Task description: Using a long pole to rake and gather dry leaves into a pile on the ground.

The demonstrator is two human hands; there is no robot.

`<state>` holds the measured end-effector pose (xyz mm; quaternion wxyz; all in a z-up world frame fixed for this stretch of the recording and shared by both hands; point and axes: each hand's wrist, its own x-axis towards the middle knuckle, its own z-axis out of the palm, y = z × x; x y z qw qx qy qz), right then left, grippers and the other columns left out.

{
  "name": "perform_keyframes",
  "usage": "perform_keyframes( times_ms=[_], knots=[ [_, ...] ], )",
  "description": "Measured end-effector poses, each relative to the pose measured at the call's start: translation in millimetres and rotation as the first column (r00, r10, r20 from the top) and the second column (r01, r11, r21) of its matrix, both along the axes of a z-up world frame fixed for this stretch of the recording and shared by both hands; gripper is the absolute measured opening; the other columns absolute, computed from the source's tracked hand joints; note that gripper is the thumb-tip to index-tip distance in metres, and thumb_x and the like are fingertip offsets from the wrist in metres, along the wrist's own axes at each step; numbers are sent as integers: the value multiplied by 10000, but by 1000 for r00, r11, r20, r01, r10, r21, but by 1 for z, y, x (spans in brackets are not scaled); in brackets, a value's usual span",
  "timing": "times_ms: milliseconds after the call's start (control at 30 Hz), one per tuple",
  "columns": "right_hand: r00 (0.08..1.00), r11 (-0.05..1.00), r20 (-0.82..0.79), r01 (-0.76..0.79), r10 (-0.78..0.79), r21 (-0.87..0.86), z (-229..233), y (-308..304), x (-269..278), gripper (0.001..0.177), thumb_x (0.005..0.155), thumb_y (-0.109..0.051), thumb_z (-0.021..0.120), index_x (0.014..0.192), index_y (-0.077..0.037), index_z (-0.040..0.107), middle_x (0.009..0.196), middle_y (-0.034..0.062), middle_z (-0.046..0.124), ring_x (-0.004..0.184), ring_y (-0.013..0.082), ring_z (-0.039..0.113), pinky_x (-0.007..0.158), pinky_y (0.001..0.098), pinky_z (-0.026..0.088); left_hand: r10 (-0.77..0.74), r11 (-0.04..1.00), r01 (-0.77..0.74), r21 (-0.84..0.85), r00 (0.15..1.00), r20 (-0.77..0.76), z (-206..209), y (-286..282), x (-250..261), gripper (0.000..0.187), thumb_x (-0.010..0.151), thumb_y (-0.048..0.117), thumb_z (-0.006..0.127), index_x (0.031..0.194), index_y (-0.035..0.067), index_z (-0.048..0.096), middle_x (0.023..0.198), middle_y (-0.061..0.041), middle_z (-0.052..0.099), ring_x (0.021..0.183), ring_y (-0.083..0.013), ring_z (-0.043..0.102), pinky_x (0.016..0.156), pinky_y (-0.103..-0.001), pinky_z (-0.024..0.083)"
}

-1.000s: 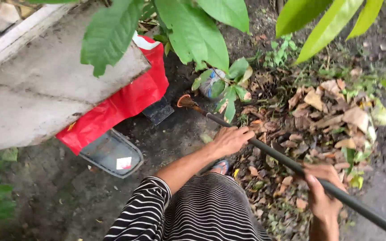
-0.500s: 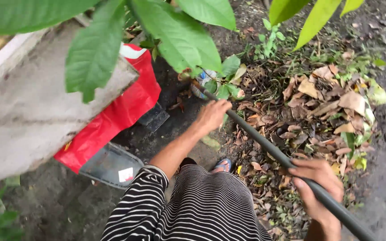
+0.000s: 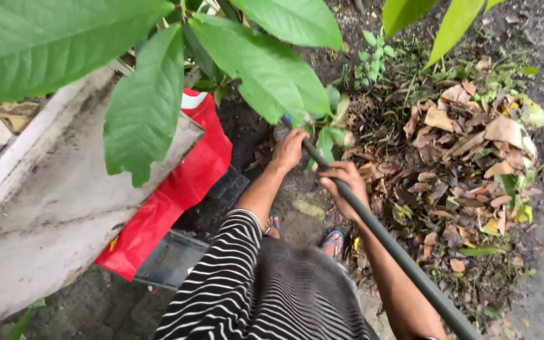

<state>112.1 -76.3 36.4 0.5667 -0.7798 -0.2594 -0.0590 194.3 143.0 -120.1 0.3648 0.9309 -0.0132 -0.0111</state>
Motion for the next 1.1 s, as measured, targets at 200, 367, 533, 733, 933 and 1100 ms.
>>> perform_keyframes(
  times_ms=[200, 367, 533, 733, 933, 1100],
  knots=[
    [983, 960, -173, -109, 65, -257, -55, 9, 17, 194, 899, -296, 806, 1030, -167, 742, 1170, 146, 674, 1089, 443, 684, 929, 554, 543, -101, 994, 108, 14, 961, -259, 0, -4, -15, 386, 926, 144, 581, 1300, 238, 586, 1537, -140, 437, 1344, -438, 510, 1088, -556, 486],
    [994, 923, -109, -12, -33, -384, -5, -25, 29, 112, 936, -232, 770, 865, -148, 752, 919, 92, 658, 892, 338, 718, 852, 443, 561, -74, 983, 97, 154, 986, -147, 1, -39, -25, 327, 905, 374, 642, 1207, 282, 555, 1308, -90, 644, 1318, -345, 557, 1019, -491, 519],
    [992, 964, -123, -14, -19, -264, 67, -49, 18, 129, 954, -164, 748, 860, -76, 750, 942, 164, 679, 942, 367, 698, 890, 471, 519, -140, 987, 148, 66, 984, -112, 118, -54, -60, 278, 911, 222, 636, 1187, 229, 607, 1161, -99, 678, 1130, -378, 665, 885, -517, 569],
    [998, 975, -61, 10, -24, -222, 116, -82, 6, 152, 936, -240, 767, 853, -113, 777, 1010, 108, 735, 982, 298, 718, 881, 414, 511, -204, 976, 209, -68, 976, 69, 218, -64, -79, 146, 899, 134, 642, 1022, 155, 566, 995, -113, 664, 982, -373, 674, 747, -467, 581],
    [991, 990, 135, 34, -16, -138, 120, -93, 8, 204, 989, -220, 728, 850, -73, 754, 959, 134, 717, 964, 299, 722, 848, 396, 538, -147, 960, 188, -207, 969, 201, 207, -67, -65, 156, 941, 40, 608, 1039, 140, 539, 1012, -143, 616, 690, -307, 710, 534, -357, 594],
    [973, 989, 226, 71, -41, -126, 118, -77, 9, 217, 979, -209, 765, 830, -55, 735, 920, 133, 703, 929, 301, 715, 797, 385, 537, -75, 905, 121, -408, 989, 128, 195, -62, -58, 136, 970, 2, 535, 1070, 79, 482, 940, -281, 653, 702, -428, 716, 588, -479, 592]
  ],
)
